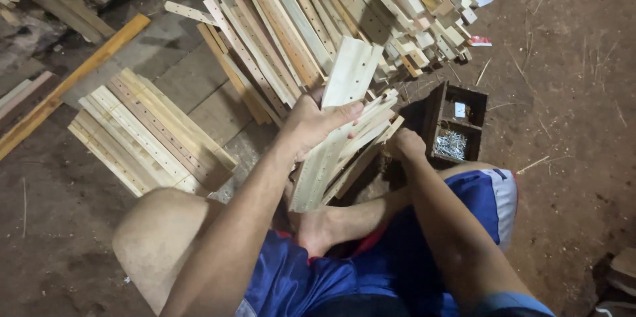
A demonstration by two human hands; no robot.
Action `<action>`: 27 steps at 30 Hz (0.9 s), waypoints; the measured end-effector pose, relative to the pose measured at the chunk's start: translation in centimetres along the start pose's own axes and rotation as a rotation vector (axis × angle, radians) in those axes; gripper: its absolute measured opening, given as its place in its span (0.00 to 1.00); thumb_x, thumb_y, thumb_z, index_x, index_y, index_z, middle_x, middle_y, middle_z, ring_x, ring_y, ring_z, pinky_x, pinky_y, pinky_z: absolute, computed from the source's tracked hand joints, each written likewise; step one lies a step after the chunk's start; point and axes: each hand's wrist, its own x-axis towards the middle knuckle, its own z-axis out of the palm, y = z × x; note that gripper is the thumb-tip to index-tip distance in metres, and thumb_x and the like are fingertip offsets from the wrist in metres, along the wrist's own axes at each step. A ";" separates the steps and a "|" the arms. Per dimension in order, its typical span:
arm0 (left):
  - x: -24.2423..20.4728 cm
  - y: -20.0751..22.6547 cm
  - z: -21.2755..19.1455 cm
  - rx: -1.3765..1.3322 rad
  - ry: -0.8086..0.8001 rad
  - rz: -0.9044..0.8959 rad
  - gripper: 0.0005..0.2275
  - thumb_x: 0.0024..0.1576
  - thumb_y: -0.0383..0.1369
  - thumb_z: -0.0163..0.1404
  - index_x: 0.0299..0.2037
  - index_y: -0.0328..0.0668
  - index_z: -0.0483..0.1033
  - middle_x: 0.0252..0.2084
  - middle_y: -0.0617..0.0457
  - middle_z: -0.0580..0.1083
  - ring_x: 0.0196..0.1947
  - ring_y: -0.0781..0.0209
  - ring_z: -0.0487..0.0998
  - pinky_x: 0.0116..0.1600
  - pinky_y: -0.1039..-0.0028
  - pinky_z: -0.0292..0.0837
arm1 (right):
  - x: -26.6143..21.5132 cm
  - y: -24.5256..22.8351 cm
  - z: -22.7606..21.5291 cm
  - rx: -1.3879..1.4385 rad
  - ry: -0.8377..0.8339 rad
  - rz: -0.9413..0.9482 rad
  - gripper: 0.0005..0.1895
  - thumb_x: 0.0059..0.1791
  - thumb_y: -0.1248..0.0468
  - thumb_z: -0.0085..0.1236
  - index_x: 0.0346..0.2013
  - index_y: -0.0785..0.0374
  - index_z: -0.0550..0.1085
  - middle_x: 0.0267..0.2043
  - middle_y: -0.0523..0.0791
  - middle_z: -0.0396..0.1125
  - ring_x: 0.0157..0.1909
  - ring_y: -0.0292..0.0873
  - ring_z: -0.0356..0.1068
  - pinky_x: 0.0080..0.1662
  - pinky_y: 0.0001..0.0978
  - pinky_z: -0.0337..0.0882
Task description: Bundling thin wooden slats together using rubber bands in a workshop environment.
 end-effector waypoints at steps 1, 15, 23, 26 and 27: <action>0.1 0.0 -0.1 0.027 0.006 -0.001 0.21 0.45 0.37 0.70 0.40 0.29 0.77 0.30 0.38 0.80 0.23 0.53 0.84 0.30 0.68 0.84 | 0.1 0.5 -0.1 0.033 0.017 0.027 0.22 0.46 0.54 0.61 0.45 0.70 0.81 0.43 0.58 0.77 0.52 0.62 0.76 0.52 0.55 0.75; 1.5 -2.6 0.2 0.174 -0.156 0.003 0.29 0.47 0.48 0.68 0.49 0.30 0.74 0.35 0.37 0.80 0.28 0.53 0.85 0.36 0.63 0.85 | -15.1 -5.6 -13.6 1.275 -0.088 -0.409 0.12 0.56 0.60 0.59 0.34 0.67 0.77 0.25 0.44 0.63 0.25 0.36 0.63 0.30 0.26 0.67; 1.0 -3.9 0.3 -0.061 -0.277 -0.051 0.25 0.47 0.37 0.69 0.48 0.25 0.75 0.34 0.35 0.79 0.28 0.49 0.84 0.34 0.63 0.85 | -18.1 -8.5 -15.4 1.045 -0.031 -0.620 0.13 0.53 0.66 0.62 0.24 0.68 0.77 0.17 0.48 0.67 0.21 0.39 0.62 0.29 0.27 0.63; 0.4 -2.0 0.1 -0.064 -0.264 -0.033 0.29 0.46 0.36 0.70 0.53 0.24 0.73 0.39 0.31 0.79 0.33 0.42 0.84 0.38 0.59 0.85 | -18.4 -8.6 -15.1 1.104 -0.082 -0.612 0.15 0.52 0.63 0.62 0.21 0.65 0.76 0.15 0.46 0.65 0.20 0.37 0.60 0.28 0.26 0.60; 0.8 -2.9 -0.2 -0.063 -0.266 -0.027 0.29 0.46 0.36 0.70 0.53 0.24 0.73 0.39 0.31 0.79 0.33 0.42 0.84 0.38 0.59 0.85 | -18.3 -8.5 -14.8 1.103 -0.078 -0.617 0.15 0.52 0.63 0.62 0.21 0.65 0.76 0.15 0.46 0.65 0.20 0.37 0.60 0.28 0.26 0.60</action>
